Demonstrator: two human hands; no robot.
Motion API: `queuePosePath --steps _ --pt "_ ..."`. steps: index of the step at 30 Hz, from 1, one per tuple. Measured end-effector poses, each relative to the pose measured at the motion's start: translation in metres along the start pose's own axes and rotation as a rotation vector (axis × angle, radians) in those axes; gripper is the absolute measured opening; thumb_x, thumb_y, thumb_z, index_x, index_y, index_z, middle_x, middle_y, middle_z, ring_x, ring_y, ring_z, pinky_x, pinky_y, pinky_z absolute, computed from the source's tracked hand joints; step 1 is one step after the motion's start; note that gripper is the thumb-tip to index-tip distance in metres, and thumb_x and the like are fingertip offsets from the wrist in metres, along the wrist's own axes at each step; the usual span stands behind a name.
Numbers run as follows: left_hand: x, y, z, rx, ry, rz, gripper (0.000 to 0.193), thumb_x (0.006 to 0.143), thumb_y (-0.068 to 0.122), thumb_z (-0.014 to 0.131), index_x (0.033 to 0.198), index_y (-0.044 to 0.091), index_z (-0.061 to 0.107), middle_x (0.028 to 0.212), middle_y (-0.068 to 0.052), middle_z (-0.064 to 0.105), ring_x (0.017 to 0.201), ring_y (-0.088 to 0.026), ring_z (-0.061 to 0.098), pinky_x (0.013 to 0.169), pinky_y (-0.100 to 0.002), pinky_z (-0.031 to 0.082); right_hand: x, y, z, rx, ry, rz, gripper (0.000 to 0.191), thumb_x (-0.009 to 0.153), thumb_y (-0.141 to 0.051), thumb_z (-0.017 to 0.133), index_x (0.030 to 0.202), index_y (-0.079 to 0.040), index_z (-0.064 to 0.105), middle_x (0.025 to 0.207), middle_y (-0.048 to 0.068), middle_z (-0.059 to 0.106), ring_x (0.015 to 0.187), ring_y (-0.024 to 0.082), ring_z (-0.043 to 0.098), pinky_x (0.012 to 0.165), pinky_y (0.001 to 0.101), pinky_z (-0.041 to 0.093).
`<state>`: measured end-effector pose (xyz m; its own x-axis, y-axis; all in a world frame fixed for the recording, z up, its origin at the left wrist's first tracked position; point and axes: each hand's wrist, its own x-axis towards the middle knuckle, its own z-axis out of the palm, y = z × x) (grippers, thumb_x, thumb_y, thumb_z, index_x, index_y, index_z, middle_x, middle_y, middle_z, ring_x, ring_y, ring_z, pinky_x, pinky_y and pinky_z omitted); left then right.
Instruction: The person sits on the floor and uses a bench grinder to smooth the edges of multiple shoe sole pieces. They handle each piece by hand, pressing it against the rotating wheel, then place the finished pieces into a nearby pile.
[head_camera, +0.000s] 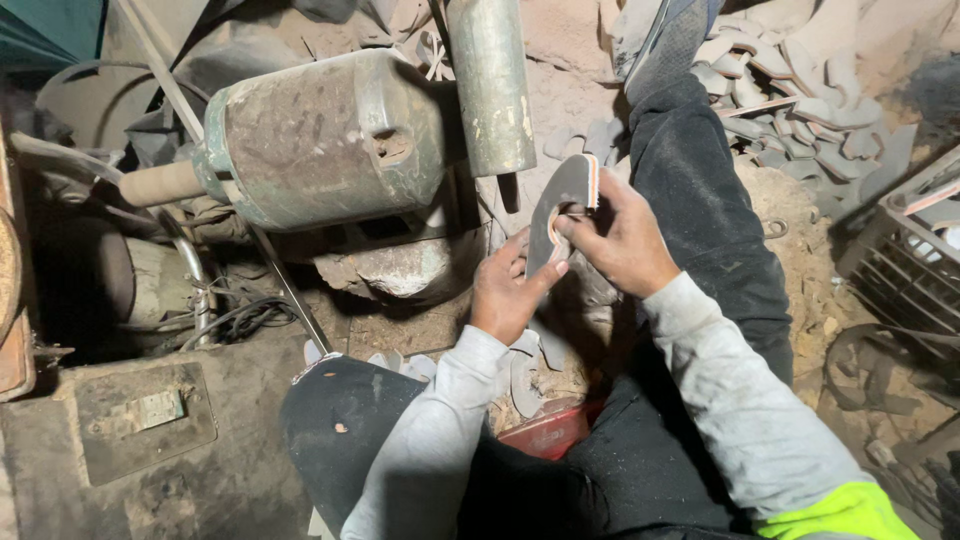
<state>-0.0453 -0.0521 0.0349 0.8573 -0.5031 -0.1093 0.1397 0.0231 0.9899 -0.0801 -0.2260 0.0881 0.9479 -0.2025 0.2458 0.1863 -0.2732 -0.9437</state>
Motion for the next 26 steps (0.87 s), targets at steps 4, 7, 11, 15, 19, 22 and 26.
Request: queuePosePath --steps 4,7,11,15,19,22,26 --pt "0.006 -0.002 -0.01 -0.21 -0.076 -0.007 0.055 0.091 0.012 0.075 0.141 -0.001 0.057 0.108 -0.005 0.071 0.086 -0.009 0.066 0.068 -0.025 0.055 0.014 0.003 0.012 0.118 -0.046 0.114 0.025 0.092 -0.004 0.074 0.115 0.001 0.063 0.097 0.0 0.067 0.088 0.005 0.062 0.079 0.0219 0.054" --pt "0.009 -0.002 -0.02 -0.258 -0.12 -0.015 0.047 0.097 0.013 0.075 0.139 -0.004 0.062 0.101 -0.008 0.07 0.081 -0.01 0.063 0.067 -0.024 0.05 0.023 0.003 0.019 0.129 -0.044 0.076 0.025 0.092 -0.003 0.074 0.115 0.001 0.063 0.102 0.001 0.068 0.093 0.006 0.066 0.082 0.0228 0.055" --pt "0.015 -0.003 -0.024 -0.385 -0.176 0.022 0.044 0.098 0.015 0.073 0.136 -0.005 0.061 0.106 -0.007 0.07 0.086 -0.012 0.067 0.07 -0.027 0.053 0.029 0.003 0.02 0.088 -0.031 0.078 0.025 0.092 -0.004 0.076 0.113 0.001 0.064 0.102 0.002 0.07 0.092 0.007 0.066 0.081 0.0237 0.055" --pt "0.009 -0.006 -0.024 -0.348 -0.167 -0.008 0.046 0.097 0.016 0.073 0.138 -0.003 0.061 0.104 -0.007 0.07 0.085 -0.012 0.067 0.07 -0.026 0.054 0.024 0.01 0.024 0.042 -0.037 0.1 0.023 0.092 -0.006 0.076 0.112 0.0 0.066 0.101 0.002 0.071 0.092 0.007 0.066 0.083 0.0245 0.055" --pt "0.0 -0.012 -0.021 -0.037 -0.062 0.112 0.051 0.091 0.012 0.077 0.137 -0.005 0.062 0.114 -0.01 0.072 0.097 -0.013 0.069 0.083 -0.027 0.058 0.014 0.021 0.017 -0.016 -0.103 0.201 0.03 0.088 -0.009 0.079 0.114 -0.002 0.066 0.097 0.0 0.07 0.088 0.006 0.064 0.08 0.0238 0.054" --pt "-0.003 -0.017 -0.022 0.165 0.0 0.128 0.054 0.087 0.009 0.08 0.137 -0.005 0.062 0.116 -0.011 0.075 0.099 -0.015 0.071 0.087 -0.028 0.059 0.008 0.027 0.013 0.044 -0.117 0.194 0.031 0.089 -0.01 0.079 0.116 -0.002 0.066 0.098 -0.002 0.068 0.089 0.005 0.061 0.081 0.0227 0.053" --pt "0.011 -0.022 -0.018 -0.138 -0.078 0.008 0.06 0.089 0.009 0.078 0.143 -0.003 0.057 0.118 -0.011 0.073 0.105 -0.016 0.07 0.094 -0.029 0.058 0.014 0.03 0.008 0.081 -0.084 0.087 0.034 0.09 -0.008 0.076 0.122 -0.002 0.064 0.103 -0.002 0.064 0.091 0.004 0.057 0.082 0.0221 0.051"
